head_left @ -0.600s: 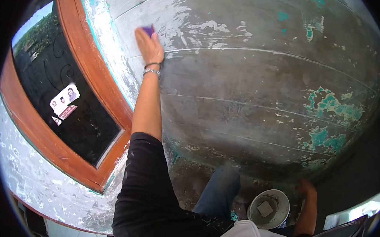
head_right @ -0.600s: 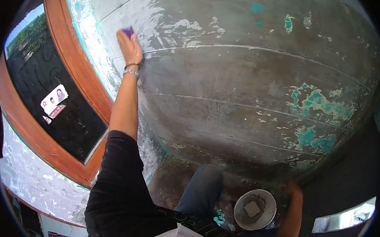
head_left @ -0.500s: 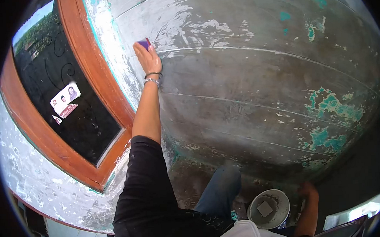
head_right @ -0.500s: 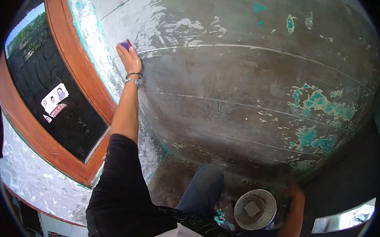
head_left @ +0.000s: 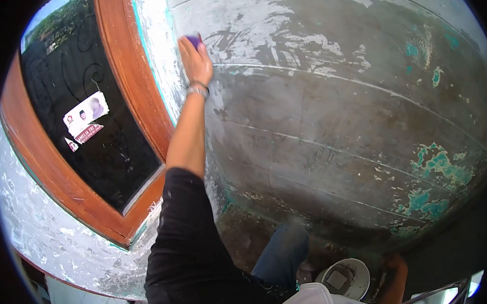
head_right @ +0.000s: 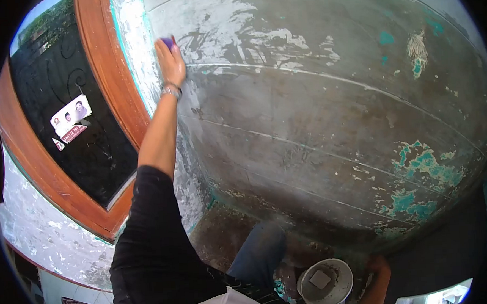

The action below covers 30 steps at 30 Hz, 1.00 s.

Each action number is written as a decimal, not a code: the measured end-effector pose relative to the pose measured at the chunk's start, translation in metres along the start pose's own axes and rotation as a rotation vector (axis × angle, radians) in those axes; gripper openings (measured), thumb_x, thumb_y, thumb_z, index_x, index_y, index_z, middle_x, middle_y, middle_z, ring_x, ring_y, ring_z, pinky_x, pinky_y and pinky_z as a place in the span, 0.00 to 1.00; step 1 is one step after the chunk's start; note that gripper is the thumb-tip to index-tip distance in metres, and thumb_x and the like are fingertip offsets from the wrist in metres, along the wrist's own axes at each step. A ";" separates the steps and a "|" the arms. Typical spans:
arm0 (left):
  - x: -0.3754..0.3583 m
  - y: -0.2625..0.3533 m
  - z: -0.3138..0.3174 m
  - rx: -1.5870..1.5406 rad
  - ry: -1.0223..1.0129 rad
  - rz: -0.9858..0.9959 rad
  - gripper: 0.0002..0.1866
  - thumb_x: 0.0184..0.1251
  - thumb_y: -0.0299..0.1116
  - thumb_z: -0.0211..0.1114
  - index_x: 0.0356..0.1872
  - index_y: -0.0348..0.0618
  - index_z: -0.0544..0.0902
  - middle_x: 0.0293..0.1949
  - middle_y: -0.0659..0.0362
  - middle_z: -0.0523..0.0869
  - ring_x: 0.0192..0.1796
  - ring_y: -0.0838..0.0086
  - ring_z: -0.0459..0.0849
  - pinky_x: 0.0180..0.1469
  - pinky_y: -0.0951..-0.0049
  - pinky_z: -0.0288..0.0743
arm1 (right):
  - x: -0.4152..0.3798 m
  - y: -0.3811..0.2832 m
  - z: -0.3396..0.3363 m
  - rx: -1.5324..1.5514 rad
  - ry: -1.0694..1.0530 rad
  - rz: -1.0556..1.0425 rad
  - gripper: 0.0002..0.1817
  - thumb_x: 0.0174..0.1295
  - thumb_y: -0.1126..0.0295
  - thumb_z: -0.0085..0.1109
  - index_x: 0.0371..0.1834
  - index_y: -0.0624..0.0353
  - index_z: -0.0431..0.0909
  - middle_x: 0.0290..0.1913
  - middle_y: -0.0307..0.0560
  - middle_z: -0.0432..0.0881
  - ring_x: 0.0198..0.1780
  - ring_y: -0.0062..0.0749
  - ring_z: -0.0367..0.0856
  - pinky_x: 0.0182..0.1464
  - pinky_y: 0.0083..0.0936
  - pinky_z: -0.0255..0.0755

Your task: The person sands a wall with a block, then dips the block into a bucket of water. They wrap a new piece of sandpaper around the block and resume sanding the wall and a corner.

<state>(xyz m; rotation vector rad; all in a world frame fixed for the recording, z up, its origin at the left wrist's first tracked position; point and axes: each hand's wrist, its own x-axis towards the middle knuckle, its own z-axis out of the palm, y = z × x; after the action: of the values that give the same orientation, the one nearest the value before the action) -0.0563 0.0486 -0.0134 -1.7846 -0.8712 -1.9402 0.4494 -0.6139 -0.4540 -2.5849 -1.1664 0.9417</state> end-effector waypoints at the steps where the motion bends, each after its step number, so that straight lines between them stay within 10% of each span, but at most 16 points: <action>1: -0.016 0.006 -0.006 -0.009 -0.040 0.025 0.34 0.71 0.43 0.43 0.66 0.24 0.51 0.68 0.31 0.50 0.71 0.43 0.48 0.72 0.57 0.42 | 0.016 0.022 0.015 -0.101 0.045 0.003 0.22 0.50 0.61 0.63 0.48 0.60 0.80 0.47 0.56 0.82 0.49 0.41 0.80 0.53 0.35 0.73; 10: 0.098 0.011 0.007 0.027 0.113 0.174 0.32 0.70 0.41 0.47 0.65 0.23 0.54 0.66 0.31 0.55 0.69 0.42 0.54 0.70 0.58 0.48 | 0.030 0.026 0.012 -0.224 0.079 -0.013 0.21 0.51 0.58 0.61 0.45 0.59 0.81 0.45 0.57 0.82 0.47 0.43 0.81 0.49 0.39 0.74; 14: 0.029 0.034 -0.009 -0.027 -0.012 0.230 0.32 0.69 0.41 0.49 0.65 0.25 0.55 0.65 0.32 0.58 0.69 0.43 0.56 0.70 0.58 0.49 | 0.019 -0.018 -0.002 -0.193 0.066 0.081 0.27 0.47 0.55 0.61 0.48 0.60 0.79 0.49 0.61 0.79 0.52 0.54 0.78 0.54 0.40 0.72; 20: 0.114 0.010 -0.002 -0.006 0.039 0.194 0.30 0.68 0.41 0.50 0.63 0.25 0.59 0.65 0.32 0.59 0.67 0.43 0.58 0.69 0.59 0.53 | 0.004 -0.048 -0.022 -0.129 0.073 0.027 0.29 0.46 0.58 0.63 0.52 0.62 0.77 0.50 0.62 0.79 0.53 0.51 0.78 0.55 0.38 0.72; 30: 0.057 0.015 -0.018 0.047 -0.021 0.266 0.31 0.69 0.43 0.50 0.64 0.28 0.59 0.65 0.35 0.60 0.67 0.46 0.61 0.67 0.61 0.59 | 0.048 0.032 0.018 -0.148 -0.036 -0.025 0.31 0.47 0.60 0.65 0.55 0.64 0.75 0.49 0.61 0.80 0.51 0.46 0.80 0.54 0.36 0.72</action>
<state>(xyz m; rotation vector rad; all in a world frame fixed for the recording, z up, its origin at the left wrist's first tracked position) -0.0682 0.0333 0.0457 -1.7947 -0.6426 -1.7212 0.4823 -0.6033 -0.5037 -2.6702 -1.3212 0.9338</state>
